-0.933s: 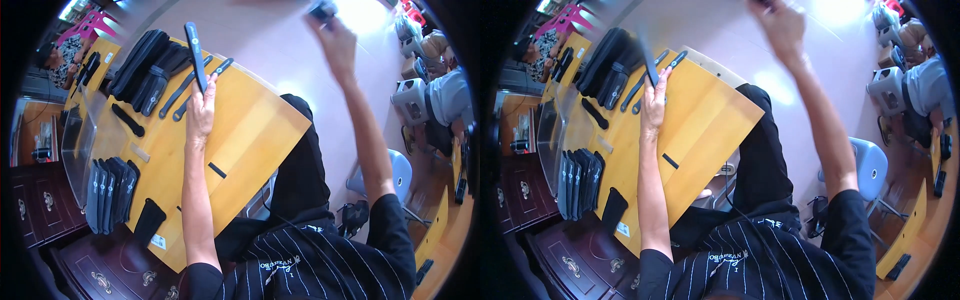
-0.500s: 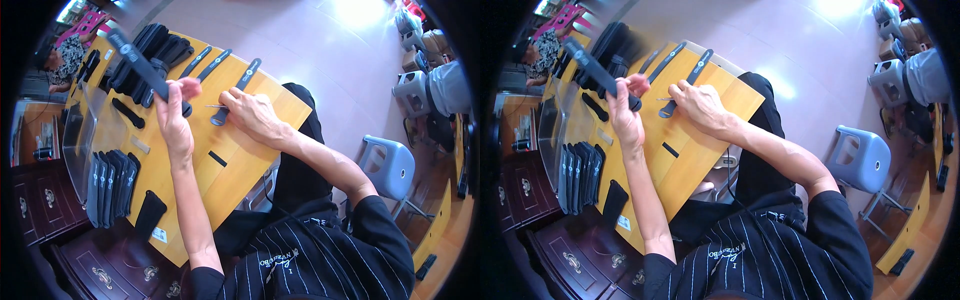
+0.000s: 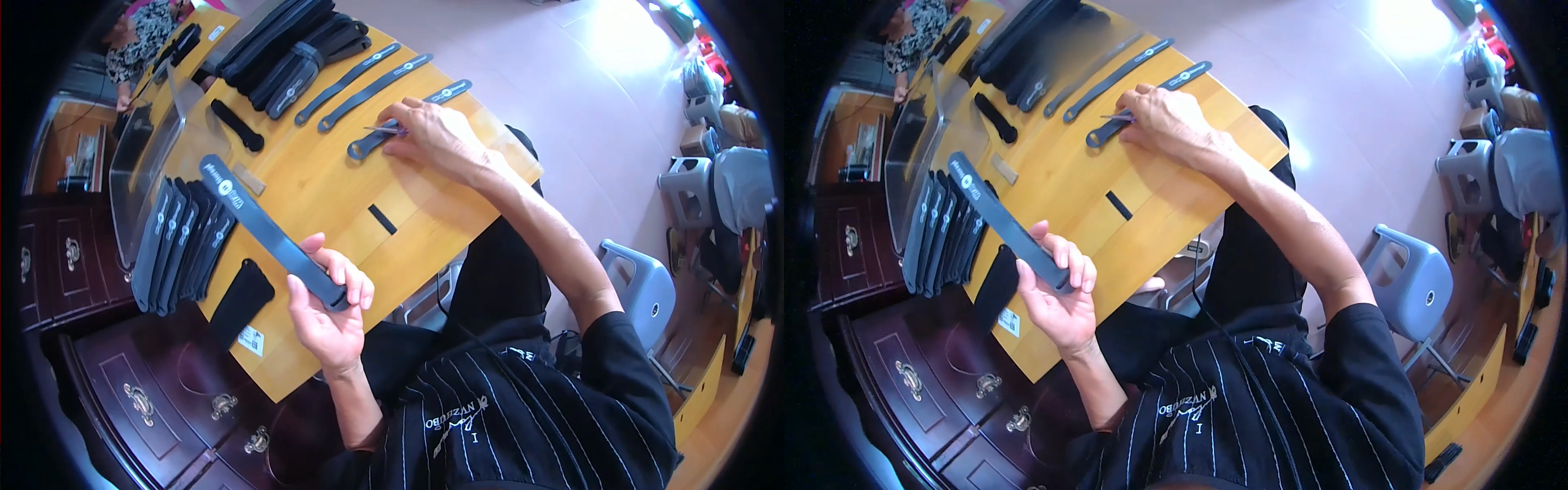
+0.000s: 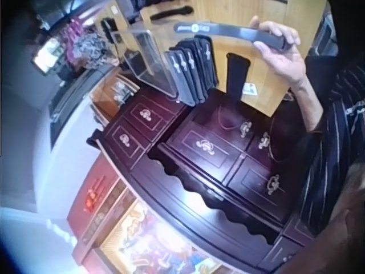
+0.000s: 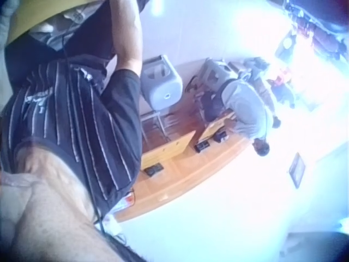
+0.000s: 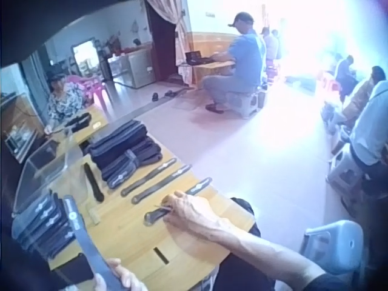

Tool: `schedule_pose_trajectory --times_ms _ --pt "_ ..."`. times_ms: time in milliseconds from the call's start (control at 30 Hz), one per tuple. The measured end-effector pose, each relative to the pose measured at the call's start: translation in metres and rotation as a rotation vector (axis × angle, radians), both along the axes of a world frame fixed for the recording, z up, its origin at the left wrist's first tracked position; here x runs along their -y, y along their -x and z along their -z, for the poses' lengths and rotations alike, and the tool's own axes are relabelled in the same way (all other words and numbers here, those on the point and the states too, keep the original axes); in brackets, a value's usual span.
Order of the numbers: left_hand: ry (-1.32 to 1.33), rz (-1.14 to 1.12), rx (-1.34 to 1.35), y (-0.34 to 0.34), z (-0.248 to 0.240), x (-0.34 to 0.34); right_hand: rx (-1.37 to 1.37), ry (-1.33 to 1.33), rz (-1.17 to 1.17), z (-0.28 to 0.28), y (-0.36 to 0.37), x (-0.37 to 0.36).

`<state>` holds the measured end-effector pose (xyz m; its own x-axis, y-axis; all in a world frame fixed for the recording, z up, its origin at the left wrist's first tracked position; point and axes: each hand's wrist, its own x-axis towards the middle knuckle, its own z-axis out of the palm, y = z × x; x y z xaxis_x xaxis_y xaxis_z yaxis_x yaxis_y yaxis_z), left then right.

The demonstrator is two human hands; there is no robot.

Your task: The person is sorting through bundles of hook-and-loop storage straps and using a small metal pick to clear or punch out pre-cut holes in the rubber fastener ends.

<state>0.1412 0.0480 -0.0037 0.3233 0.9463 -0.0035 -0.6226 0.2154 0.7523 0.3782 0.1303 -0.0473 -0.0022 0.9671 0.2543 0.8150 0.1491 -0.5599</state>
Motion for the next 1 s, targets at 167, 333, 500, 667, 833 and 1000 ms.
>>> schedule_pose_trajectory --times_ms 167,333,500,667,833,1000 --pt "-0.084 -0.072 -0.171 0.005 0.005 0.026 -0.019 -0.002 -0.008 0.0 -0.006 -0.001" --pt "-0.118 -0.142 -0.163 0.011 -0.003 0.033 -0.166 -0.055 0.048 -0.051 0.016 0.046" --pt "-0.094 -0.228 -0.17 0.009 -0.001 0.028 -0.647 0.184 -0.115 -0.074 0.052 0.112" --pt "-0.048 -0.288 -0.158 -0.006 0.011 0.022 -0.785 0.25 -0.148 -0.057 0.065 0.134" --pt "-0.041 -0.269 -0.159 -0.027 0.006 0.019 -1.088 0.24 0.111 -0.081 0.033 0.144" --pt "-0.254 -0.28 -0.347 -0.021 0.012 0.022 -1.328 -0.952 0.302 -0.163 -0.067 0.184"
